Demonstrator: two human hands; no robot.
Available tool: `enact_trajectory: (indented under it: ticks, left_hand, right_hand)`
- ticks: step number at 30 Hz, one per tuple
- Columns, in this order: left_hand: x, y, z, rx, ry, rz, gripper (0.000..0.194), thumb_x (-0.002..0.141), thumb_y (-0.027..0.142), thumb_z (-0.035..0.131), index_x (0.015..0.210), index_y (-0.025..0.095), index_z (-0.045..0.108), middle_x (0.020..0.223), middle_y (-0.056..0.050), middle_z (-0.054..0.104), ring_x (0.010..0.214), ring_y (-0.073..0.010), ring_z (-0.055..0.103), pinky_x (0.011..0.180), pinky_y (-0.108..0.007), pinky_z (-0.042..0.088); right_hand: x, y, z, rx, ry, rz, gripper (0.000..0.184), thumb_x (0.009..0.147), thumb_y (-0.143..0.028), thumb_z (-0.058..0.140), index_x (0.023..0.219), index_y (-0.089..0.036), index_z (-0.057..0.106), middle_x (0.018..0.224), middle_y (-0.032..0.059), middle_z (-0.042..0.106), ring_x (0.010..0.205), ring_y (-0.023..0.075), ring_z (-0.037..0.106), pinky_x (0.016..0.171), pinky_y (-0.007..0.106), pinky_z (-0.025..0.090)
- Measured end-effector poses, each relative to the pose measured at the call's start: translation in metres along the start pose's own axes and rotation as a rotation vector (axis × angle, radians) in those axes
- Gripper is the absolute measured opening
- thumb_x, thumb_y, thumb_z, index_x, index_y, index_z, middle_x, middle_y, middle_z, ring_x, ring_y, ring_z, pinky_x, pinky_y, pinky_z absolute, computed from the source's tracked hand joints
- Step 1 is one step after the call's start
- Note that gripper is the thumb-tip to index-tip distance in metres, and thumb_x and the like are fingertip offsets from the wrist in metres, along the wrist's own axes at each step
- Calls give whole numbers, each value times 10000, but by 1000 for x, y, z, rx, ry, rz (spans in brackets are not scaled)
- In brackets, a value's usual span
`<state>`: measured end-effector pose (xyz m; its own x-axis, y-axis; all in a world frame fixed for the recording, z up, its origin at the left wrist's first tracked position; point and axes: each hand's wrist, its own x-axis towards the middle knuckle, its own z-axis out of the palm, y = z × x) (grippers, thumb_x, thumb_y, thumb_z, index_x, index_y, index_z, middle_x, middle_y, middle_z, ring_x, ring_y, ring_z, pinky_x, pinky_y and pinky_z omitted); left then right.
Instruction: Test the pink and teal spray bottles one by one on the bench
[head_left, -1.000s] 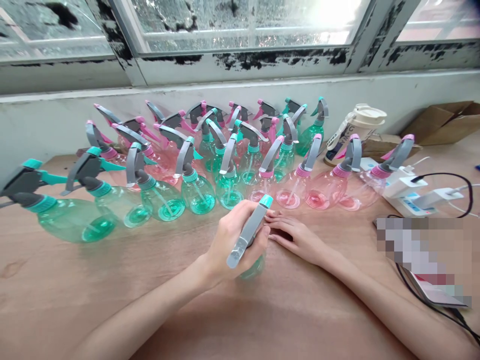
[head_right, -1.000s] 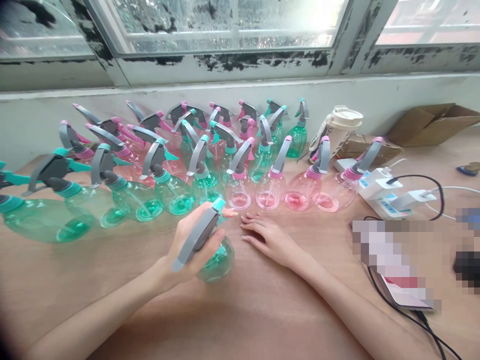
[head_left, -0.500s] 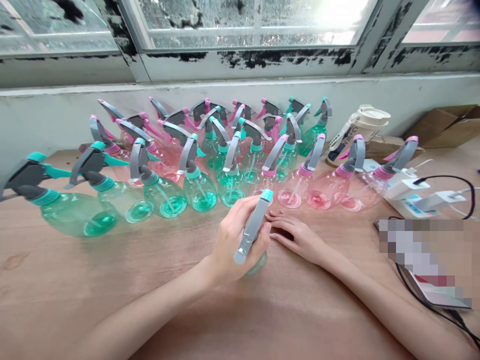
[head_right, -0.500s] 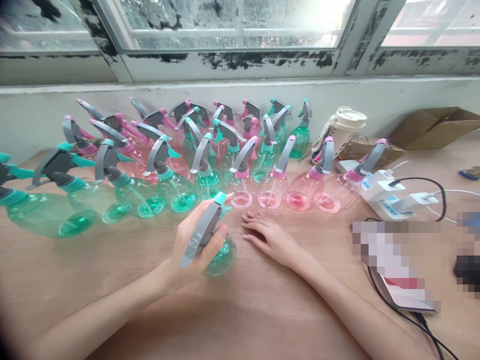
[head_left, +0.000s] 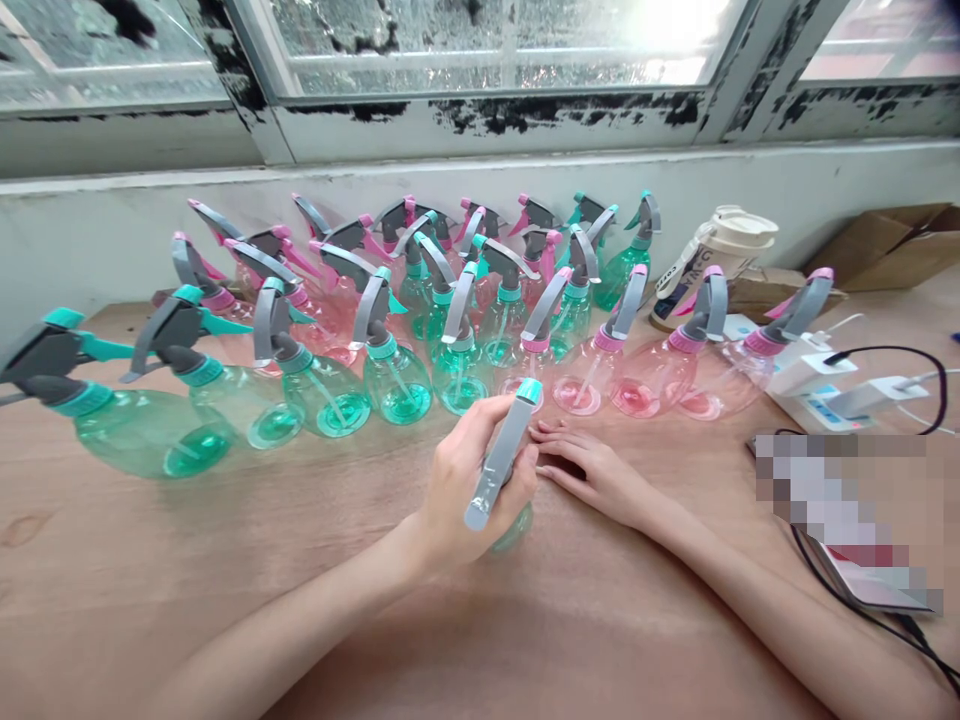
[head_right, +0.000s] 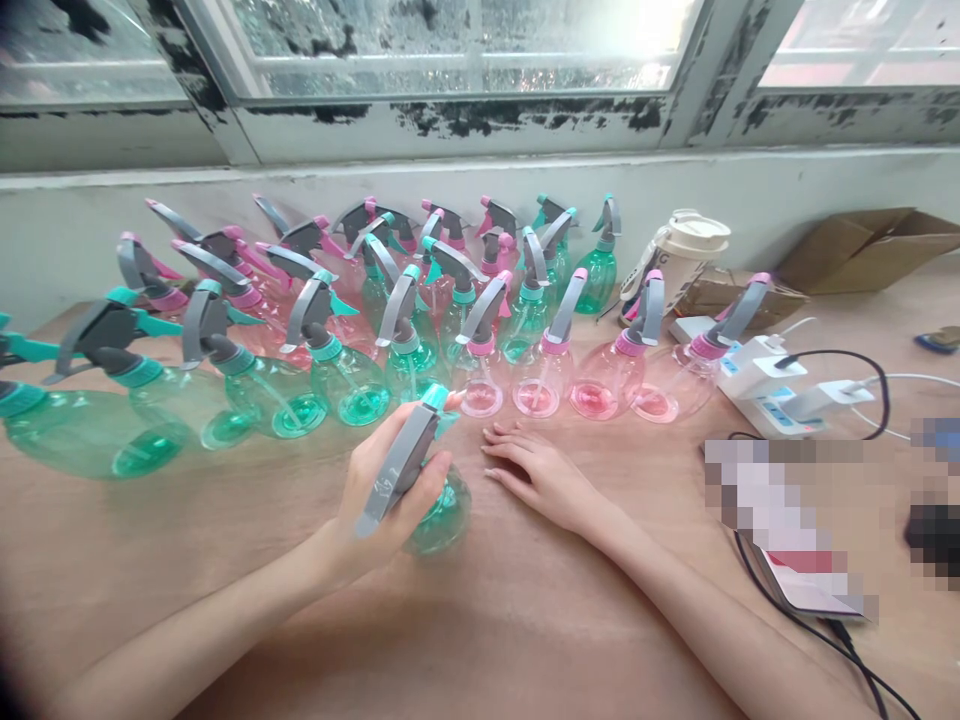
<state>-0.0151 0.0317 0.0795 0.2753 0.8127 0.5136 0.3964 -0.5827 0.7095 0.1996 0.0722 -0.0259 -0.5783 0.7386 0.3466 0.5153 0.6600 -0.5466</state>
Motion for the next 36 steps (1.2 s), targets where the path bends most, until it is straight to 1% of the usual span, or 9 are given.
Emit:
enact_trajectory:
  ticks: [8, 12, 16, 19, 22, 25, 30, 33, 36]
  left_hand:
    - [2, 1, -1, -5, -18, -36, 247, 900, 190, 503, 1139, 168, 563, 1065, -103, 662, 852, -184, 635, 733, -321, 510]
    - [4, 1, -2, 11, -19, -13, 228, 890, 195, 503, 1108, 177, 567, 1011, -89, 656, 839, -185, 627, 727, -330, 510]
    - [7, 4, -5, 14, -38, -5, 150, 880, 183, 500, 1008, 192, 577, 893, -57, 645, 880, -203, 635, 728, -332, 511]
    - [10, 7, -6, 10, -61, -6, 76, 880, 176, 488, 891, 201, 559, 817, -39, 629, 860, -201, 639, 712, -324, 509]
    - [11, 8, -7, 7, -81, -3, 88, 880, 162, 475, 830, 201, 536, 791, -35, 620, 833, -195, 634, 699, -319, 504]
    - [10, 6, -5, 4, -73, 11, 91, 880, 160, 489, 919, 195, 564, 874, -52, 640, 893, -207, 633, 718, -326, 502]
    - [4, 1, -2, 23, -30, 53, 214, 897, 155, 498, 1102, 181, 549, 1042, -89, 660, 974, -222, 631, 750, -337, 504]
    - [2, 1, -1, 30, -24, 40, 257, 903, 151, 496, 1156, 173, 539, 1082, -98, 663, 986, -217, 636, 755, -332, 520]
    - [2, 0, -1, 14, -35, 41, 251, 904, 146, 494, 1147, 172, 551, 1100, -99, 671, 1028, -217, 640, 821, -345, 537]
  right_hand:
    - [0, -1, -1, -8, -13, 10, 294, 955, -327, 551, 1234, -263, 619, 1336, 83, 645, 1325, 278, 520, 1099, 519, 430]
    - [1, -2, -1, -3, -2, 10, 288, 950, -323, 557, 1224, -270, 626, 1327, 83, 650, 1314, 279, 532, 1088, 513, 443]
    - [1, -2, -2, 8, -1, 8, 279, 950, -329, 559, 1211, -265, 633, 1308, 86, 662, 1299, 277, 547, 1084, 507, 447]
    - [1, -2, -2, 4, -22, 9, 283, 959, -332, 548, 1223, -263, 624, 1320, 83, 655, 1305, 273, 541, 1096, 509, 434]
    - [1, -2, -2, 0, -36, 12, 285, 965, -334, 540, 1228, -253, 616, 1325, 81, 652, 1318, 265, 527, 1101, 496, 433]
    - [1, -2, -2, 0, -23, 14, 282, 962, -337, 545, 1221, -254, 619, 1320, 79, 655, 1314, 267, 531, 1098, 498, 436]
    - [1, -2, -1, 5, -14, 4, 292, 961, -333, 545, 1238, -268, 614, 1334, 71, 646, 1318, 268, 527, 1105, 500, 431]
    - [0, -1, -1, -4, -19, 7, 297, 965, -337, 540, 1245, -261, 608, 1342, 74, 640, 1321, 266, 524, 1110, 500, 425]
    - [0, -1, -1, -6, -24, 10, 301, 964, -331, 543, 1249, -258, 607, 1342, 76, 641, 1320, 265, 525, 1106, 501, 428]
